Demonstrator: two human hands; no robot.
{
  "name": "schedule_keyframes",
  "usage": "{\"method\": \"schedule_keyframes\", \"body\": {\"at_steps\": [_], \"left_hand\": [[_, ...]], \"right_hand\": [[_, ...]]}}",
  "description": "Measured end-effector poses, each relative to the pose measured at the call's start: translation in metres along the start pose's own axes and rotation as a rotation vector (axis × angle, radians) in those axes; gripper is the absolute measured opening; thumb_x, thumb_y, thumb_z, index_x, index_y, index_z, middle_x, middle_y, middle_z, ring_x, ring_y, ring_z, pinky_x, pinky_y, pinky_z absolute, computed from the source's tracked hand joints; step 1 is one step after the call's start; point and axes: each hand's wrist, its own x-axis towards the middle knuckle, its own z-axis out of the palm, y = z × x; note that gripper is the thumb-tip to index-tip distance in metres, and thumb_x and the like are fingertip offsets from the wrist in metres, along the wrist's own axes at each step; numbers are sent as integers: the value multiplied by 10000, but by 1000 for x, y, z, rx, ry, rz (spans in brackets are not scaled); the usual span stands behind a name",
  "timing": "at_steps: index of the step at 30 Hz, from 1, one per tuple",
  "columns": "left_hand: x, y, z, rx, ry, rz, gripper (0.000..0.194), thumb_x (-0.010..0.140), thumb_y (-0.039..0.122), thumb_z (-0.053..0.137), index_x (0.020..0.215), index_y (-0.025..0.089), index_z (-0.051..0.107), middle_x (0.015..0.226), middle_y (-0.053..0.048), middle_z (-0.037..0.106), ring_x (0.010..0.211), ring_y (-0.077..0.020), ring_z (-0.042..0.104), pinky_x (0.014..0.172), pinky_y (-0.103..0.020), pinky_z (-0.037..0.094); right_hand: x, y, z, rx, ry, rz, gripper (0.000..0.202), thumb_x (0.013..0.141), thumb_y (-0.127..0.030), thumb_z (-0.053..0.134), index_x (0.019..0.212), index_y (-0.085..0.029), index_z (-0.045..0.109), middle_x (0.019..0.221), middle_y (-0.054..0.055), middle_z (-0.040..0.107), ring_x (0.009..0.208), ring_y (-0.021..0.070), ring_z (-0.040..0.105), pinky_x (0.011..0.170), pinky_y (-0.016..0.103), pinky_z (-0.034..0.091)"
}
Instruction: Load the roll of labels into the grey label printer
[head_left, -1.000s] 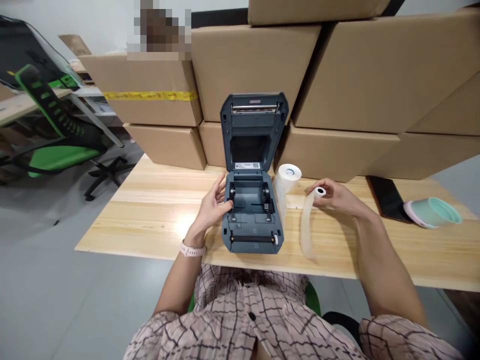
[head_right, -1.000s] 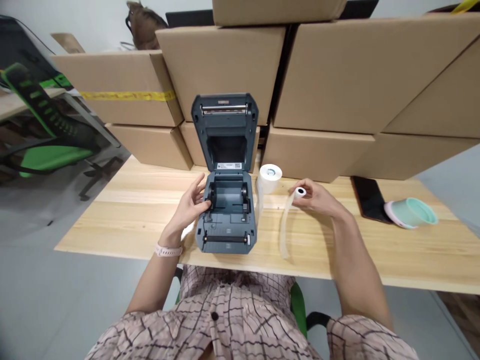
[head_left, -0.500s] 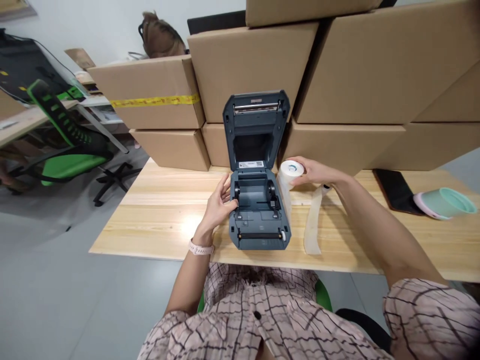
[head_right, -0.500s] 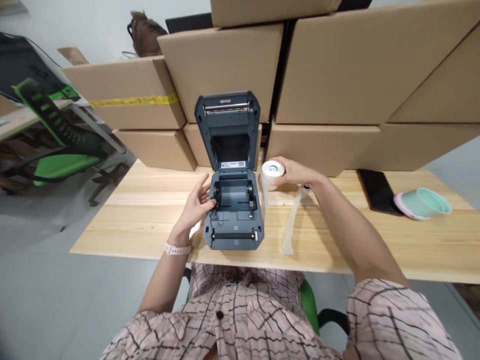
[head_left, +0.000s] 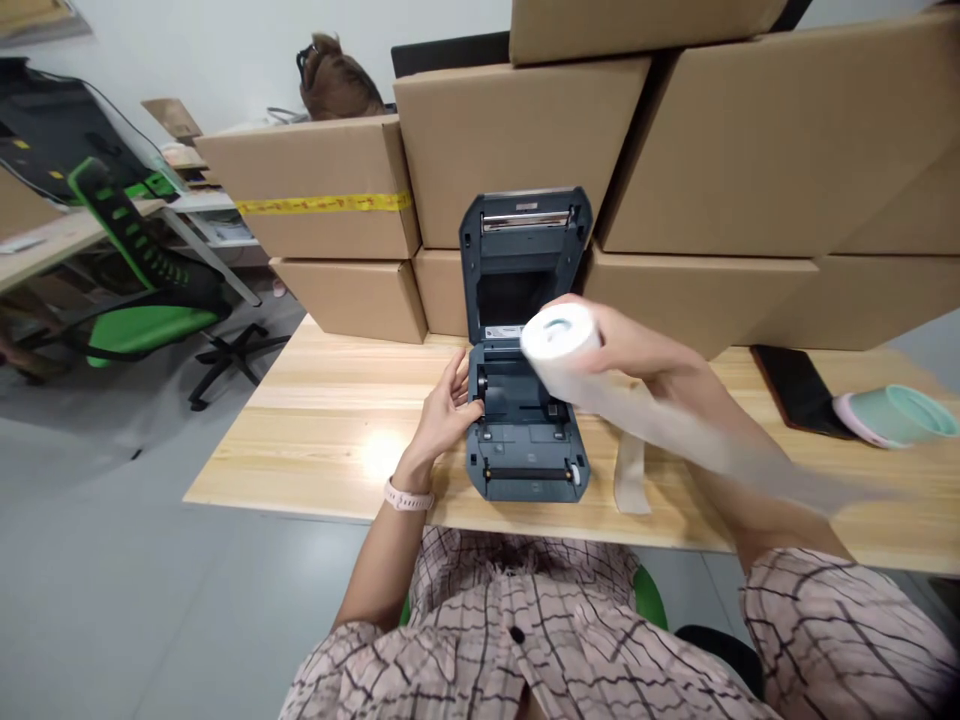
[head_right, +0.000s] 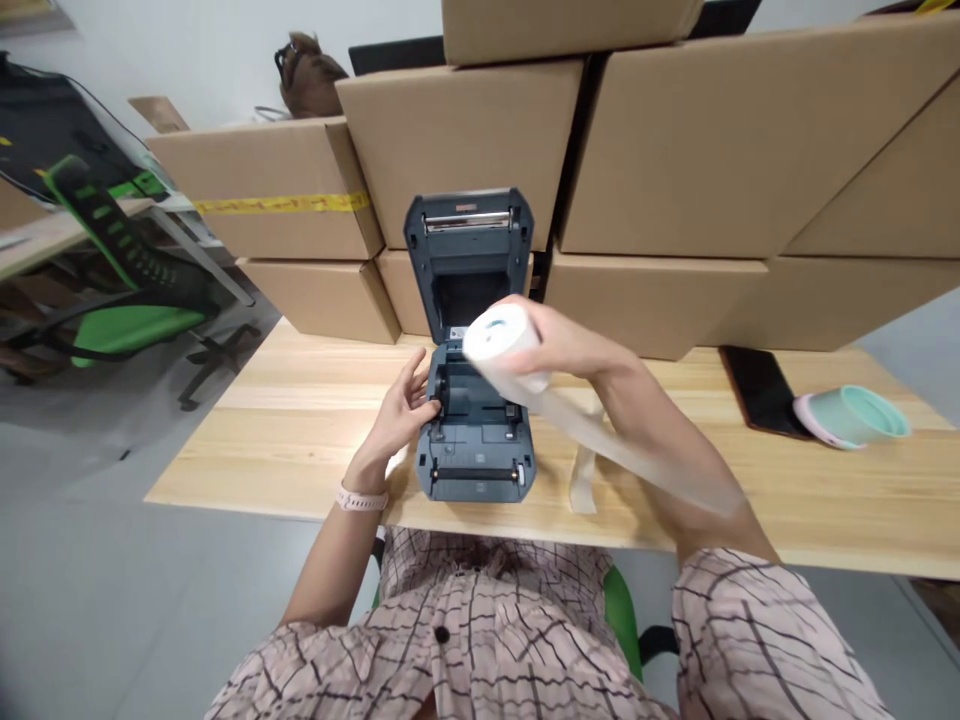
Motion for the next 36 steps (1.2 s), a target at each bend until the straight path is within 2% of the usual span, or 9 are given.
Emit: {"method": "schedule_keyframes", "body": {"at_steps": [3,5,12,16,19,24,26,29,36], "left_hand": [[0,0,-1,-3,-4,-18,1067,785,202,716,1657,233,102,1658,-211,349,1434,-315,515,1200,-507,394],[-1,1,-1,-8,-4,-31,1101,787,209,714,1660,235,43,1662,-214,338,1424,-306,526,1193,-499,402],[-3,4,-1,3,-8,-27,1099,789,228,710,1662,256,42,1667,-194,337,1435,-304,510,1187,-489,400],[-2,2,-1,3,-14,-13,1085,798,235,699,1662,252,43,1670,-192,332,1459,-304,483,1196,-481,390],[-2,-1,-2,6,-17,-3,1090,800,245,704,1662,213,37,1669,-218,320,1462,-326,475,1196,-507,388],[-2,-7,-3,18,-30,36,1026,839,276,700,1659,243,85,1680,-192,309,1495,-316,434,1223,-501,360],[-2,-10,-3,20,-27,56,1002,849,297,710,1655,251,117,1684,-179,308,1510,-312,413,1234,-492,350],[-1,-12,-3,25,-18,72,985,850,316,728,1649,255,155,1684,-169,313,1515,-313,406,1243,-492,343],[-4,-9,1,33,9,51,952,851,354,729,1637,247,204,1685,-170,309,1519,-313,399,1244,-492,339]], "right_hand": [[23,-25,13,-56,-409,-1,669,656,-551,830,1228,-285,607,1077,35,738,899,258,705,761,363,549],[33,-33,22,-163,-570,16,682,676,-552,804,1247,-258,575,1090,65,737,928,286,698,754,361,527],[36,-33,51,-316,-677,56,764,754,-652,717,1329,-184,532,1256,164,704,1134,375,664,865,400,492],[33,-24,63,-317,-688,5,754,813,-644,689,1361,-152,531,1296,207,681,1128,409,663,883,464,497],[20,-25,59,-283,-606,-96,683,912,-619,615,1400,-147,536,1346,202,650,1174,391,640,959,512,490],[-39,-48,40,-187,-408,-222,489,1042,-500,476,1438,-225,563,1526,117,552,1389,295,520,1131,497,444],[-67,-58,39,-185,-430,-228,490,1044,-525,455,1448,-273,569,1576,76,512,1446,287,477,1149,509,449],[-98,-64,46,-210,-436,-232,541,1025,-560,470,1466,-261,560,1608,72,472,1497,296,422,1178,535,440],[-112,-63,73,-278,-262,-250,521,995,-521,557,1431,-236,576,1585,93,500,1495,301,429,1191,550,442]]}}
